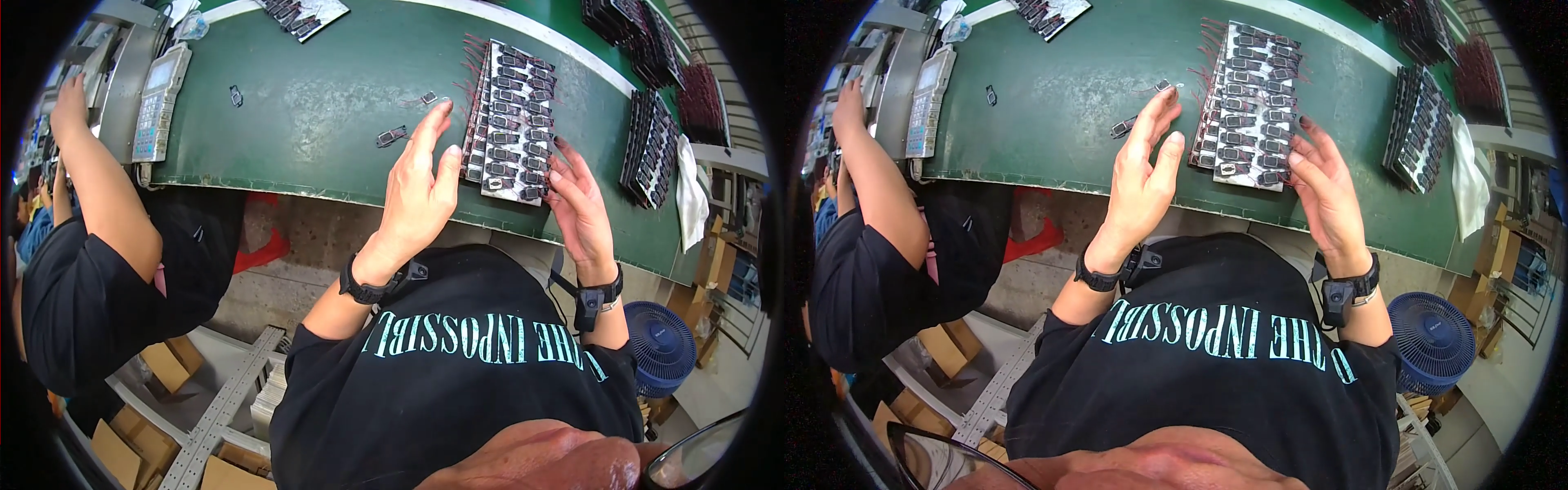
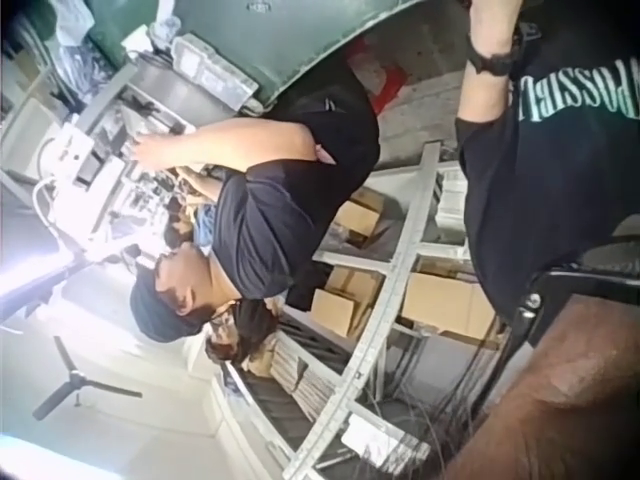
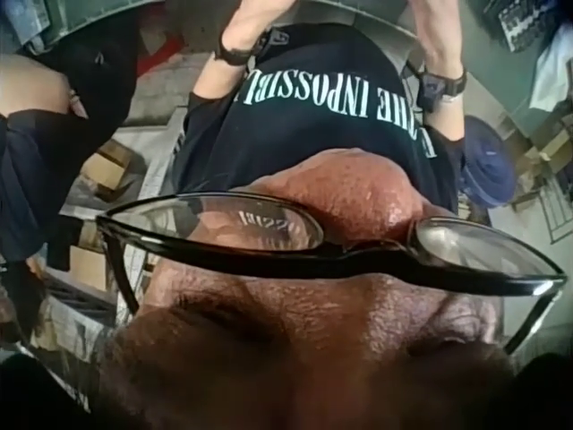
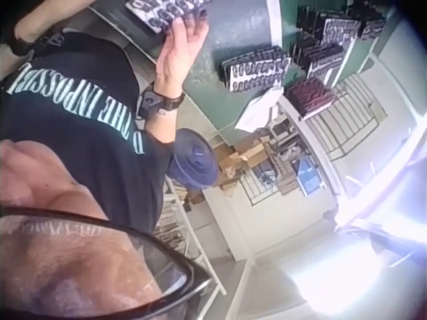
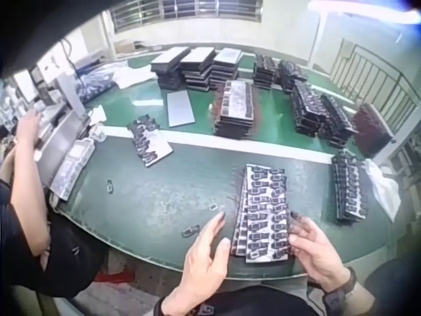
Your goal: The person picks up a speaker from a tray, presses a black adhesive strip onto it by hand, and returns the speaker to the tray, repeating this for several speakers before stacking the tray.
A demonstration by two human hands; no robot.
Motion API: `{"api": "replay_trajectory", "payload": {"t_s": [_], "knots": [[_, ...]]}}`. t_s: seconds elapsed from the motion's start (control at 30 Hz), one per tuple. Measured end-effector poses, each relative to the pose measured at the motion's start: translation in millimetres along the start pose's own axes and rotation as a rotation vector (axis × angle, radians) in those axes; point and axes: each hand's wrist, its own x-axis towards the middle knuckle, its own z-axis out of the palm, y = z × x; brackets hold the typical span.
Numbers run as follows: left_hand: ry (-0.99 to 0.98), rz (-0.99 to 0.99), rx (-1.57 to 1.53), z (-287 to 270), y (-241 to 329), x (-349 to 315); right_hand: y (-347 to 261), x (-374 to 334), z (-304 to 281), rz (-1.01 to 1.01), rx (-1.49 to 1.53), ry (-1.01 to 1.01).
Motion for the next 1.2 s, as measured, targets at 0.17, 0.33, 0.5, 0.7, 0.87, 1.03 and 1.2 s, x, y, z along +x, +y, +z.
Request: {"api": "replay_trajectory", "payload": {"t_s": [0.17, 0.33, 0.5, 0.7, 0.87, 1.03, 1.2], "knots": [[0.061, 0.050, 0.031, 0.0, 5.6, -6.0, -3.2, 10.7, -7.4, 0.017, -0.051, 0.024], [0.084, 0.173, 0.156, 3.8, 4.6, -14.8, -12.5, 14.6, -6.1, 0.026, -0.106, 0.044], [0.083, 0.086, 0.087, 3.8, 16.5, -20.9, -16.1, 15.3, -5.9, 0.017, -0.082, 0.035], [-0.086, -0.094, 0.100, -0.8, 17.8, -30.0, -14.0, 9.7, -0.4, -0.031, 0.078, 0.010], [-0.319, -0.512, -0.436, 11.0, 42.0, -24.7, -13.9, -2.7, -3.1, -0.064, 0.112, 0.030], [-0.328, -0.459, -0.588, 30.7, 46.3, -18.7, -19.9, -9.8, -17.0, -0.132, 0.091, 0.001], [-0.391, -0.411, -0.513, 49.9, 63.0, -6.4, -29.9, -24.3, -30.9, -0.220, 0.071, 0.021]]}}
